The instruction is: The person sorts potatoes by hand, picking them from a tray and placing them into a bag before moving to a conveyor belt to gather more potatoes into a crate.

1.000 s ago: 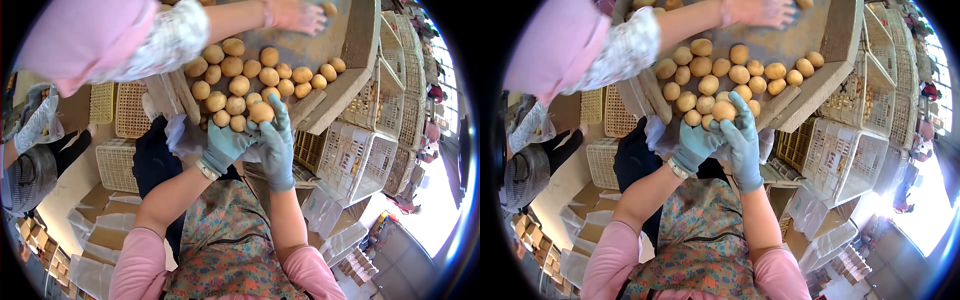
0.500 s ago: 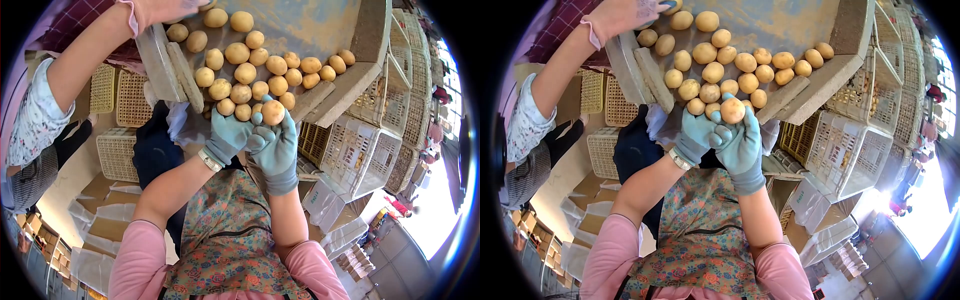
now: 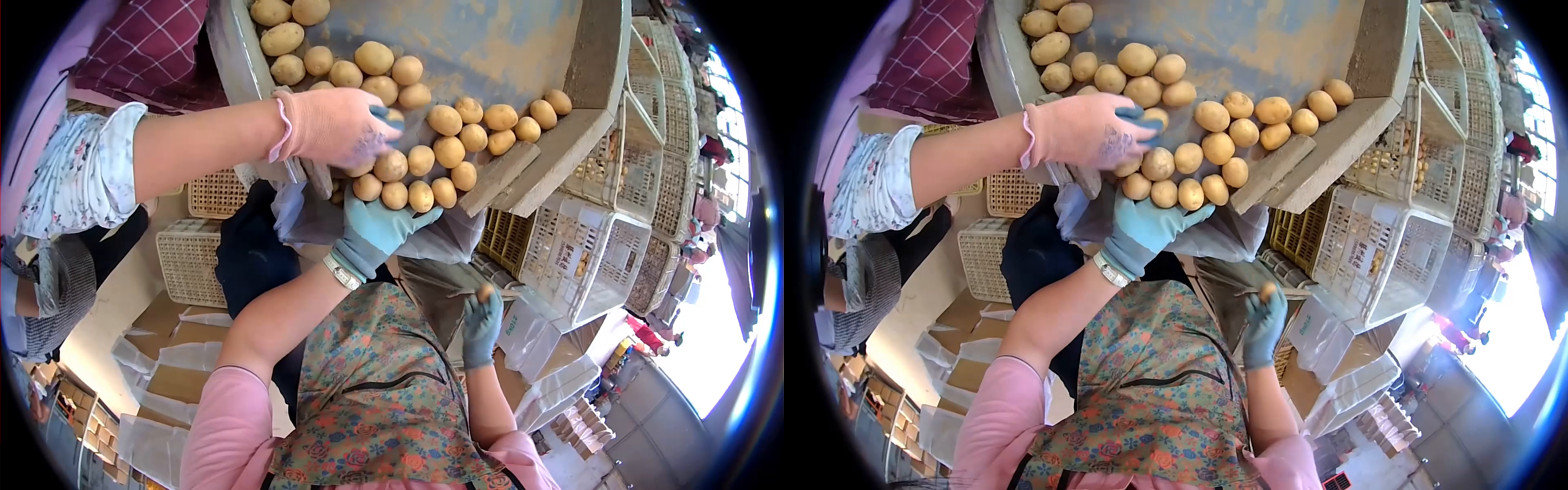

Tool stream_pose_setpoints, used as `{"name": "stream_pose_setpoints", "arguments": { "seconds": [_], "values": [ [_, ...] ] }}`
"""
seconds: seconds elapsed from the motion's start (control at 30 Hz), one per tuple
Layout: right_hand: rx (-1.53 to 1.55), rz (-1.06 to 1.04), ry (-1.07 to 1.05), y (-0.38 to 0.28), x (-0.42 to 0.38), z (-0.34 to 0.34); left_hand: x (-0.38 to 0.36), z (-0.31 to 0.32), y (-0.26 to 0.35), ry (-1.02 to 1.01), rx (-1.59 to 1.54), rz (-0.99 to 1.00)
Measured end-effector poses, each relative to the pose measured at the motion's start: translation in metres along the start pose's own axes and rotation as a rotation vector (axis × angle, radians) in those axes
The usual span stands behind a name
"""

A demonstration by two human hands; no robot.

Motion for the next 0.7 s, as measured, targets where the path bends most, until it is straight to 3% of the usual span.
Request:
{"name": "stream_pose_setpoints", "arguments": {
  "seconds": [0.07,0.13,0.2,0.23,0.27,0.3,0.4,0.47,0.5,0.57,0.6,0.67,0.7],
  "values": [
    [0.169,0.27,0.246,0.038,0.027,-0.108,0.002,0.002,-0.001,0.044,0.061,0.022],
    [0.168,0.562,0.564,0.037,0.023,-0.105,0.002,0.007,-0.001,0.035,0.071,0.003],
    [-0.093,0.257,0.01,0.034,0.005,-0.056,0.002,0.007,-0.001,0.058,0.047,0.008],
    [-0.534,-0.104,-0.3,0.019,-0.009,-0.005,0.001,0.005,-0.001,0.047,0.041,0.015],
    [-0.703,-0.205,-0.378,0.0,-0.025,0.051,0.001,0.004,-0.001,0.031,0.038,0.022],
    [-0.55,-0.094,-0.35,-0.012,-0.041,0.094,0.001,0.002,0.0,0.01,0.027,0.023],
    [-0.873,-0.665,-0.612,-0.038,-0.065,0.172,0.001,0.01,-0.002,-0.022,0.068,0.013],
    [-0.86,-0.861,-0.618,-0.03,-0.062,0.19,0.013,0.03,0.014,-0.04,0.042,0.034],
    [-0.862,-0.863,-0.619,-0.032,-0.058,0.196,0.021,0.044,0.026,-0.049,0.018,0.047],
    [-0.697,-0.509,-0.518,-0.04,-0.05,0.205,0.033,0.062,0.044,-0.082,-0.028,0.067],
    [-0.624,-0.525,-0.45,-0.051,-0.045,0.212,0.037,0.07,0.051,-0.092,-0.042,0.073],
    [-0.841,-0.998,-0.339,-0.069,-0.028,0.221,0.042,0.076,0.059,-0.099,-0.067,0.095],
    [-0.892,-1.098,-0.33,-0.08,-0.027,0.231,0.042,0.074,0.058,-0.092,-0.078,0.102]
  ]
}}
Point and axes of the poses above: each hand's wrist, its own x-axis towards the middle knuckle, its own z-axis out of the palm, y = z × x, the point moved 2 cm from there along x, towards the middle knuckle, and after that the axes turned 1 degree about y, right-handed, at the moved point
